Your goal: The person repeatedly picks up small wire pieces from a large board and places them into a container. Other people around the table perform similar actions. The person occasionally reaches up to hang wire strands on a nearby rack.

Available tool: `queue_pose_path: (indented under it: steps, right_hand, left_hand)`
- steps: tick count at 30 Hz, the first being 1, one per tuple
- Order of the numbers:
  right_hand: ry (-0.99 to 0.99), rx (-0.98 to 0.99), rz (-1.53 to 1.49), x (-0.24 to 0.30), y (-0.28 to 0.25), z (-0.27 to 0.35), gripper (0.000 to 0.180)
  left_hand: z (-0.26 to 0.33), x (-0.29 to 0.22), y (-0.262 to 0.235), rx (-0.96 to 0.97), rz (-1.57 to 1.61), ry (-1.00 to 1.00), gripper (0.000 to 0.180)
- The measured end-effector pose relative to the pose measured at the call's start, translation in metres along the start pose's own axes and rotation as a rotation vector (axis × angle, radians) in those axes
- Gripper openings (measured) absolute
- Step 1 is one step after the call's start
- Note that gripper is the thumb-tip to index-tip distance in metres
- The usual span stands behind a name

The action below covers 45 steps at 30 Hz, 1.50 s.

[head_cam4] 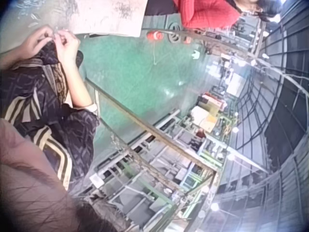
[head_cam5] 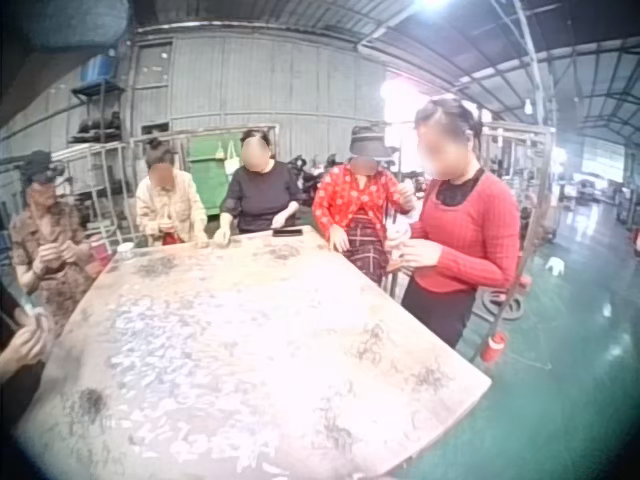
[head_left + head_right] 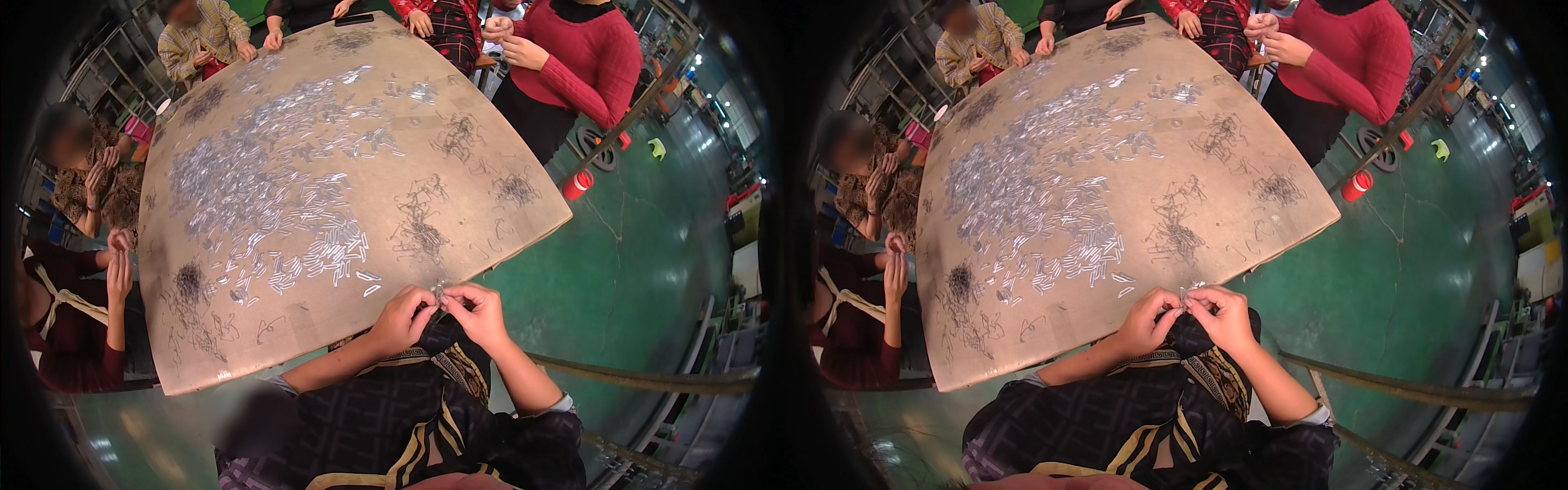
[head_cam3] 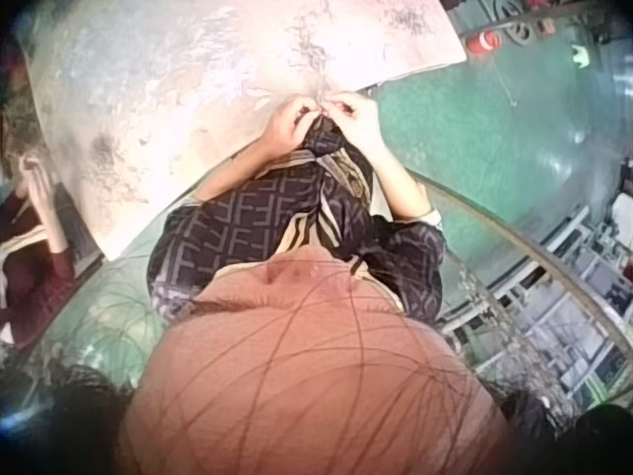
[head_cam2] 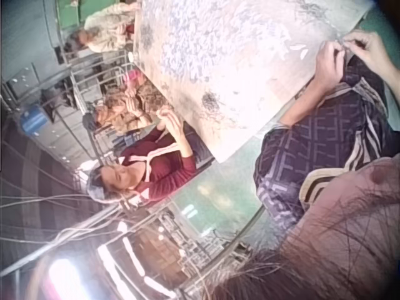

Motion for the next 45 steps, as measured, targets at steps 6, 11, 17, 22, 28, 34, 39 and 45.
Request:
queue_pose_path:
  steps: [6,11,17,22,28,34,39,45]
  right_hand:
    - [-0.116,-0.012,0.080,0.010,-0.002,0.004,0.010]
    - [-0.162,-0.010,0.135,0.011,-0.002,0.010,0.010]
    - [-0.163,-0.024,0.135,0.005,-0.001,0.014,0.008]
    - [-0.166,-0.044,0.135,0.005,-0.002,0.015,0.008]
    - [-0.172,-0.051,0.151,0.002,-0.002,0.016,0.007]
    - [-0.162,-0.053,0.147,0.001,0.000,0.017,0.008]
    - [-0.177,-0.053,0.155,0.004,0.001,0.017,0.008]
    - [-0.175,-0.059,0.151,0.006,0.002,0.019,0.009]
  left_hand:
    - [0.002,0.003,0.001,0.024,-0.050,0.035,0.012]
    - [0.005,0.011,0.002,0.062,-0.059,-0.007,0.012]
    - [-0.018,0.021,-0.014,0.054,-0.204,0.092,0.006]
    - [-0.051,0.063,-0.019,0.000,-0.807,0.376,0.011]
    - [-0.063,0.071,0.001,0.253,-1.076,0.403,0.015]
    - [-0.059,0.058,0.020,0.328,-1.209,0.506,0.012]
    - [-0.062,0.059,0.024,0.367,-1.197,0.490,0.011]
    - [-0.072,0.077,0.002,0.130,-0.993,0.484,0.010]
Point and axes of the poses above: each hand's wrist, its own z-axis away from the middle knuckle, its own y-axis out of the palm, x = y × z, the point moved 3 cm from there along -z, towards the middle knuckle, and after that the axes turned 15 degrees about -x, right-handed, at the moved point
